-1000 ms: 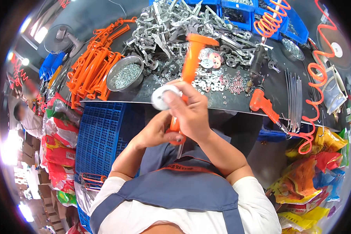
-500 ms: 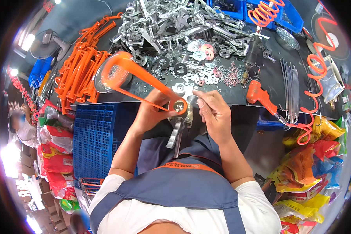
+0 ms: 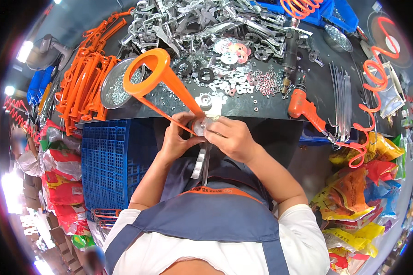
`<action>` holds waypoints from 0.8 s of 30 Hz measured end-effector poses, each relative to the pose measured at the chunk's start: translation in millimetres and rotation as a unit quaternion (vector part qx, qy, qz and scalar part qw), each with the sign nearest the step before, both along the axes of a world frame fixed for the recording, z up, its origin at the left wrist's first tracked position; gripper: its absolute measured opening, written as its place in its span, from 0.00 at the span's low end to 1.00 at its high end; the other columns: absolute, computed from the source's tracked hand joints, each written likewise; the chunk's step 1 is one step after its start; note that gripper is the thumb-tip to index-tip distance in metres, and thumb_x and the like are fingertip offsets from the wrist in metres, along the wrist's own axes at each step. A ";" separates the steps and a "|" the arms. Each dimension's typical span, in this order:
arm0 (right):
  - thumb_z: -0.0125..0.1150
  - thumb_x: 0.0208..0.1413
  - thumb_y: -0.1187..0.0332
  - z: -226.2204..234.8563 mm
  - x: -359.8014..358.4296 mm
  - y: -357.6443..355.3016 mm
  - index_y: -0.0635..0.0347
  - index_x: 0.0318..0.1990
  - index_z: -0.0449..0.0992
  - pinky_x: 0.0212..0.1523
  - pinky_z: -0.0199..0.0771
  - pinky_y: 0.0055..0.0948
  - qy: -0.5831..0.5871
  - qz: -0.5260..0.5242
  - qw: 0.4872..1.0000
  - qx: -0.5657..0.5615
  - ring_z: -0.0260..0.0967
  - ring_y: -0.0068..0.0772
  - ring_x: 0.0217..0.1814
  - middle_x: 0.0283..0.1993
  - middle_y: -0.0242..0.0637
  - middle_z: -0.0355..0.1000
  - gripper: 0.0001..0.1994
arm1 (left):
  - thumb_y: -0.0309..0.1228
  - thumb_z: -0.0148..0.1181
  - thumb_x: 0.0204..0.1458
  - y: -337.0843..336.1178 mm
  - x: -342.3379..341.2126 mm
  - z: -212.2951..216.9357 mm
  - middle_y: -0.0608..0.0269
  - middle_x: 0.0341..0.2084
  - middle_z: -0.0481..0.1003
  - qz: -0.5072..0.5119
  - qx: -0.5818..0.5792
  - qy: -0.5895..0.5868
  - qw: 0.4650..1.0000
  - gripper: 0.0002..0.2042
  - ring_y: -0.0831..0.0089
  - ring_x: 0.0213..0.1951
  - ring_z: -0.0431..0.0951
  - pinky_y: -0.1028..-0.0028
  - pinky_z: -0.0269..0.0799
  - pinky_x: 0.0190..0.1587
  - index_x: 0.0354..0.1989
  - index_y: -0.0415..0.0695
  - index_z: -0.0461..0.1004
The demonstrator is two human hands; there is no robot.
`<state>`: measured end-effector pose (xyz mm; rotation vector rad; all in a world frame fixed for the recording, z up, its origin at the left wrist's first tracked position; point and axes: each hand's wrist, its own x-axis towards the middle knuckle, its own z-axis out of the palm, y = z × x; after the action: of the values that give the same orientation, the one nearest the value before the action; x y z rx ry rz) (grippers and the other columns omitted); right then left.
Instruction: Assembling mechanical caulking guns at a workbench using a power drill and small hardware components.
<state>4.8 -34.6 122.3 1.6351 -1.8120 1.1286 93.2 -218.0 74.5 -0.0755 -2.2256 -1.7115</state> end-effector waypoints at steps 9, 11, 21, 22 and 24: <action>0.62 0.38 0.74 13.9 -3.6 4.6 0.62 0.31 0.74 0.37 0.70 0.31 -0.008 0.054 0.983 0.177 0.66 0.36 0.37 0.35 0.33 0.68 0.09 | 0.25 0.72 0.35 -6.2 -9.7 -18.9 0.50 0.50 0.72 -0.055 -0.072 0.145 0.985 0.22 0.58 0.51 0.73 0.64 0.68 0.53 0.42 0.39 0.73; 0.63 0.38 0.73 1.7 12.0 4.1 0.61 0.33 0.75 0.38 0.67 0.33 -0.017 0.022 0.987 0.156 0.65 0.38 0.36 0.38 0.34 0.67 0.11 | 0.26 0.71 0.35 -3.8 -8.9 -12.8 0.54 0.48 0.73 -0.046 -0.057 0.149 0.986 0.22 0.58 0.48 0.74 0.66 0.69 0.50 0.43 0.39 0.74; 0.62 0.37 0.79 -17.0 10.0 9.2 0.62 0.34 0.75 0.39 0.69 0.34 -0.121 0.009 0.991 0.051 0.67 0.40 0.37 0.36 0.37 0.69 0.12 | 0.23 0.70 0.35 -3.3 -6.6 -7.3 0.53 0.52 0.71 -0.047 -0.146 0.144 0.978 0.24 0.56 0.55 0.70 0.61 0.63 0.57 0.45 0.43 0.72; 0.61 0.37 0.79 -15.6 10.3 8.8 0.63 0.34 0.75 0.39 0.69 0.34 -0.105 0.001 0.993 0.056 0.67 0.40 0.37 0.36 0.37 0.69 0.12 | 0.23 0.70 0.35 -4.1 -6.0 -8.4 0.53 0.52 0.71 -0.046 -0.147 0.146 0.977 0.24 0.56 0.55 0.70 0.61 0.63 0.57 0.45 0.43 0.72; 0.62 0.37 0.79 -17.6 10.3 8.4 0.62 0.34 0.75 0.39 0.69 0.34 -0.105 0.005 0.993 0.056 0.67 0.39 0.38 0.37 0.38 0.70 0.12 | 0.23 0.71 0.34 -5.4 -4.9 -9.0 0.53 0.52 0.71 -0.043 -0.159 0.136 0.977 0.26 0.56 0.55 0.70 0.62 0.63 0.57 0.46 0.43 0.72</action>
<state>15.1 -26.3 104.6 1.6412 -2.0333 1.2655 88.3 -223.4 65.4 -0.4578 -2.2883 -1.2791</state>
